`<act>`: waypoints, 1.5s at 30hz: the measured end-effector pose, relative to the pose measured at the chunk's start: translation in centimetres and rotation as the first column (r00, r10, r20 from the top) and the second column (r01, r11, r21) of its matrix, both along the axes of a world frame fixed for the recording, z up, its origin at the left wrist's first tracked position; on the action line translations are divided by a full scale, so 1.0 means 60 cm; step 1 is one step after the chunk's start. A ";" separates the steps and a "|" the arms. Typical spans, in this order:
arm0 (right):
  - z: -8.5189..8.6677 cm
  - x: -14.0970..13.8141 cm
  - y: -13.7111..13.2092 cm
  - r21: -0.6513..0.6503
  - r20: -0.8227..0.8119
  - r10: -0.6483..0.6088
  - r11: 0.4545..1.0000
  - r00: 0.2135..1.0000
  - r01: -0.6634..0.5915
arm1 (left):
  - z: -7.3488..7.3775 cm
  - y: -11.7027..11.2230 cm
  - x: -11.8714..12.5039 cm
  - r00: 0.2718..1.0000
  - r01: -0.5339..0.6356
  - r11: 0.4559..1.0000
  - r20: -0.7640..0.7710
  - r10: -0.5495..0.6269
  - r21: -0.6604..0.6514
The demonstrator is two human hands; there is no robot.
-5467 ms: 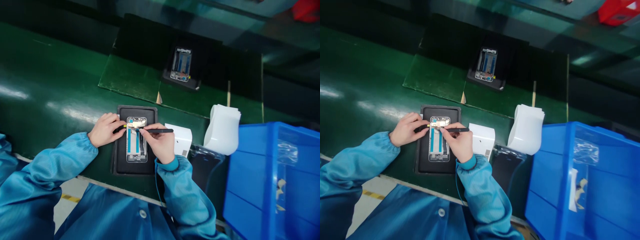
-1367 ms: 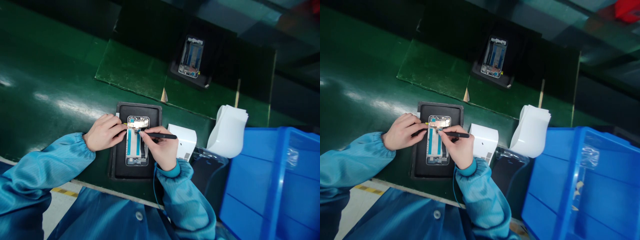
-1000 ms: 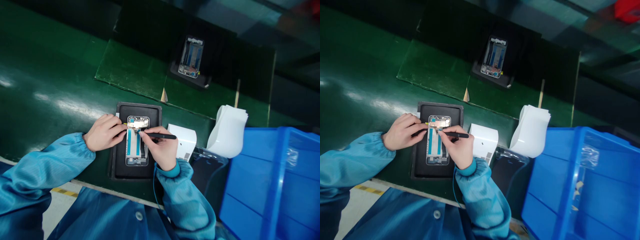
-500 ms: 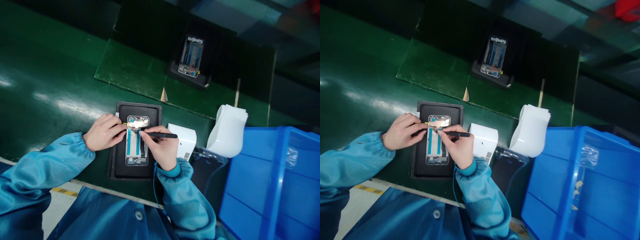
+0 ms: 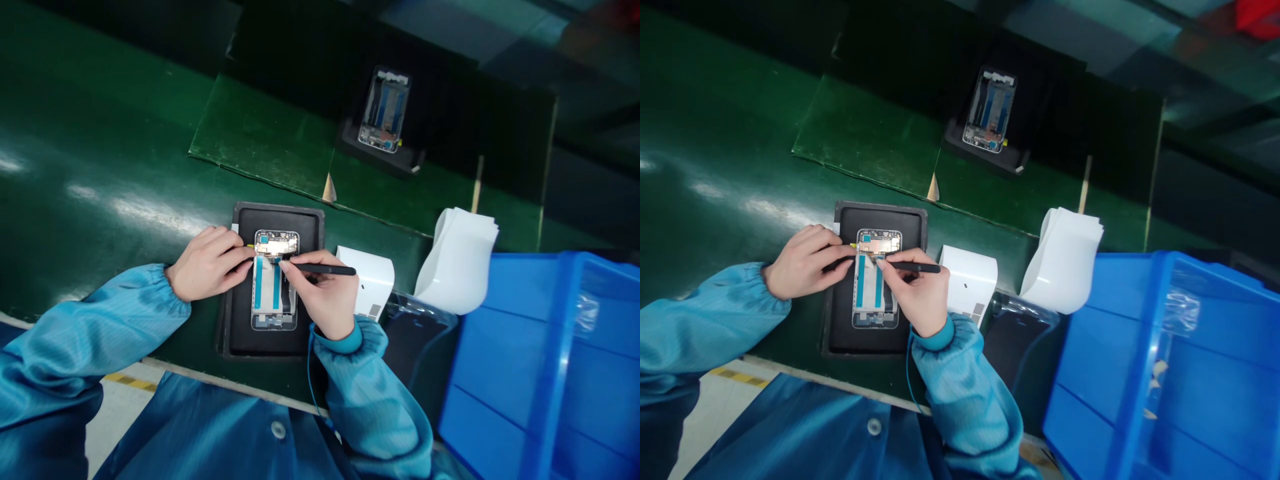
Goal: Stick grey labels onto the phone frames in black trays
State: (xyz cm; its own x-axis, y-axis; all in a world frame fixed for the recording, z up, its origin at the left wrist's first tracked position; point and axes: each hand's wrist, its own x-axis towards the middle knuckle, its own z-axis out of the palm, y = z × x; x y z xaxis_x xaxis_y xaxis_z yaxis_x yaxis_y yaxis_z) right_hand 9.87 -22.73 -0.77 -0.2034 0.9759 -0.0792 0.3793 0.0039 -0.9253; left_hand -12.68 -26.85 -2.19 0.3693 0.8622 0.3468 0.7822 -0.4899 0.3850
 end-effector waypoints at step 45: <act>-0.012 0.023 -0.008 0.034 -0.096 -0.043 0.998 0.994 0.046 | 0.033 0.001 0.010 0.904 0.087 0.984 -0.402 -0.144 -0.157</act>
State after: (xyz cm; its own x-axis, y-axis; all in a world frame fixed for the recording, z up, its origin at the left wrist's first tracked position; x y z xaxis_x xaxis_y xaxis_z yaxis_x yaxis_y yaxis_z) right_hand 11.26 -23.20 -1.48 -0.1644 0.9860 -0.0265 0.2898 0.0226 -0.9568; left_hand -12.11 -26.81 -0.19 0.5541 0.8319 0.0286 0.8255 -0.5536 0.1096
